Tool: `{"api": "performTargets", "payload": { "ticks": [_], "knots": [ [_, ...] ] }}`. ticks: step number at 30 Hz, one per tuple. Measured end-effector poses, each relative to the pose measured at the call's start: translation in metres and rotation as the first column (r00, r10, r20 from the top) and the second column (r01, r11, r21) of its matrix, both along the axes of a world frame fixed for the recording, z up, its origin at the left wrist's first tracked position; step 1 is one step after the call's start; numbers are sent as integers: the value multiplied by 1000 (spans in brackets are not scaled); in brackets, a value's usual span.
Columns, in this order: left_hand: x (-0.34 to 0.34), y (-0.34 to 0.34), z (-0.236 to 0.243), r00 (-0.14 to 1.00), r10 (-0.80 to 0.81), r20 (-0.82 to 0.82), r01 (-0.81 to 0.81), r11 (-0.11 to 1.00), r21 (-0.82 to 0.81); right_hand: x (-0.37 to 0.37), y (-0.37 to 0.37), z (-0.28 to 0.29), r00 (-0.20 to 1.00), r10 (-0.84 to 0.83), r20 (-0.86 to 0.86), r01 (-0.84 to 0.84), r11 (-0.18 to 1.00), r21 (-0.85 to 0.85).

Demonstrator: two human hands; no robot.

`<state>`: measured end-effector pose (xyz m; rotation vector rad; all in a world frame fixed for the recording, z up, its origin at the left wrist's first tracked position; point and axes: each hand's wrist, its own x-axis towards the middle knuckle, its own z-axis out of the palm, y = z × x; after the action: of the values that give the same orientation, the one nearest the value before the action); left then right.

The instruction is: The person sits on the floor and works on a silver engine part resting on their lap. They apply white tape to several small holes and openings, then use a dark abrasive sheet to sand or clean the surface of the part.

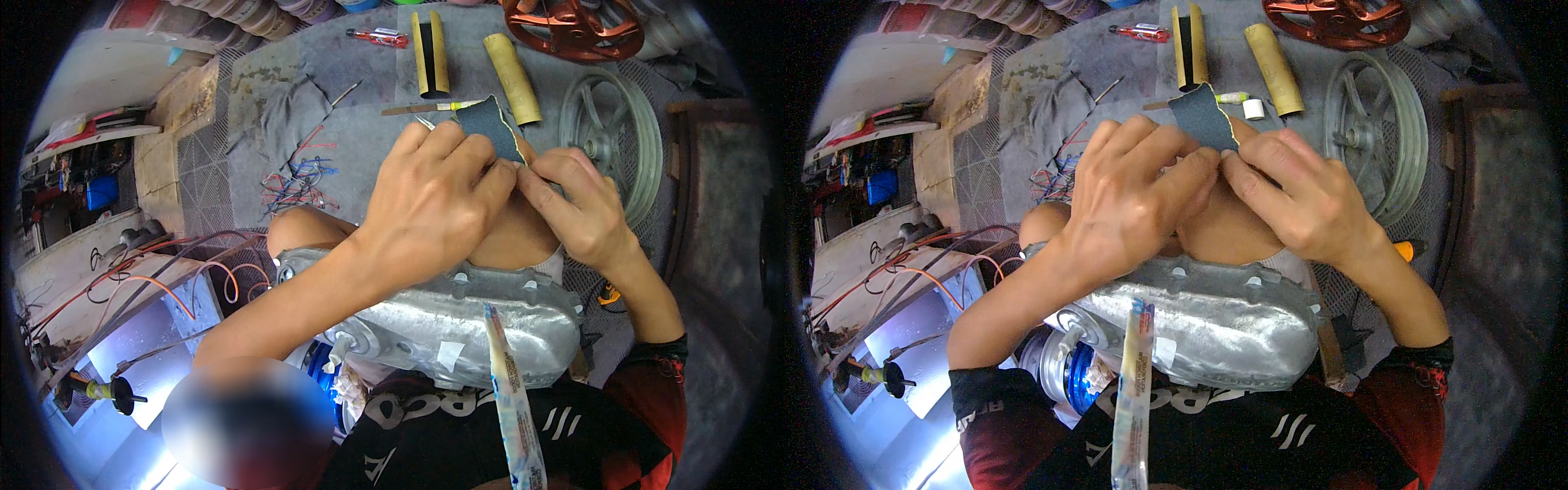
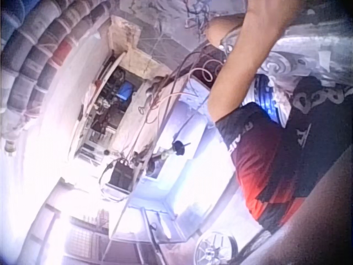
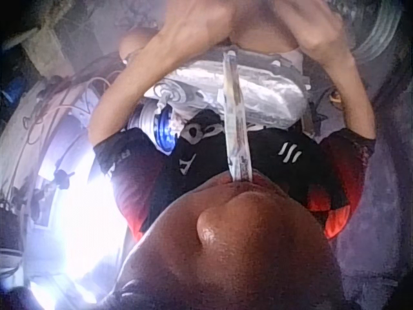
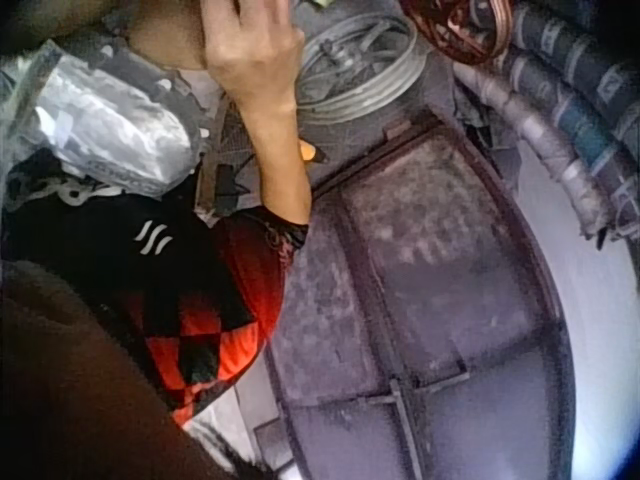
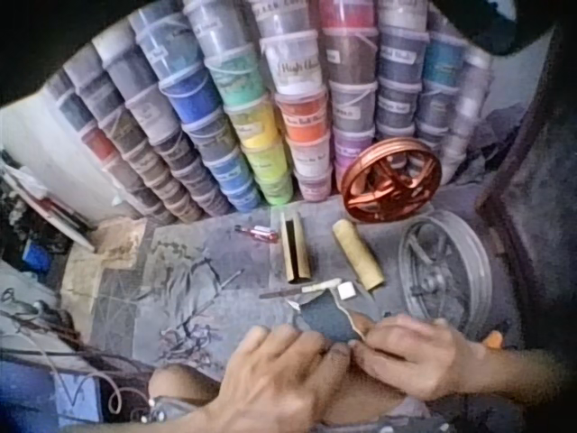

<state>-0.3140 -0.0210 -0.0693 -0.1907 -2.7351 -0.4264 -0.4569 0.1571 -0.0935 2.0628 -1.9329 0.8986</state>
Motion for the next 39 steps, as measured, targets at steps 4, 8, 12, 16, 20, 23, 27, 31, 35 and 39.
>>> {"api": "performTargets", "payload": {
  "ticks": [4,8,12,16,20,23,27,31,35,39],
  "knots": [
    [-2,0,-5,1000,-6,0,6,1000,29,2,-1,-5,1000,-21,5,22,992,-123],
    [-1,-1,-8,1000,-9,-18,10,999,50,1,-1,-2,1000,11,-11,-12,991,-136],
    [2,1,-11,998,-1,-56,5,997,80,1,3,3,999,33,9,-32,997,-69],
    [6,-1,-13,996,-8,-84,14,998,66,5,3,2,1000,2,18,-2,999,-51],
    [8,0,-11,997,-10,-77,13,999,45,9,3,5,999,-27,20,27,999,-27],
    [7,1,-11,996,-17,-85,20,999,38,12,4,7,999,-44,31,44,999,5],
    [8,1,-14,994,-28,-109,30,999,14,13,3,5,998,-52,35,52,998,19],
    [4,0,-13,990,-82,-111,87,995,39,13,6,5,997,-64,33,64,998,10],
    [4,-4,-11,994,-84,-71,86,996,35,10,7,4,995,-62,82,60,998,18],
    [3,0,7,1000,-19,-16,20,997,76,7,6,17,981,-85,176,71,994,83]
  ]
}}
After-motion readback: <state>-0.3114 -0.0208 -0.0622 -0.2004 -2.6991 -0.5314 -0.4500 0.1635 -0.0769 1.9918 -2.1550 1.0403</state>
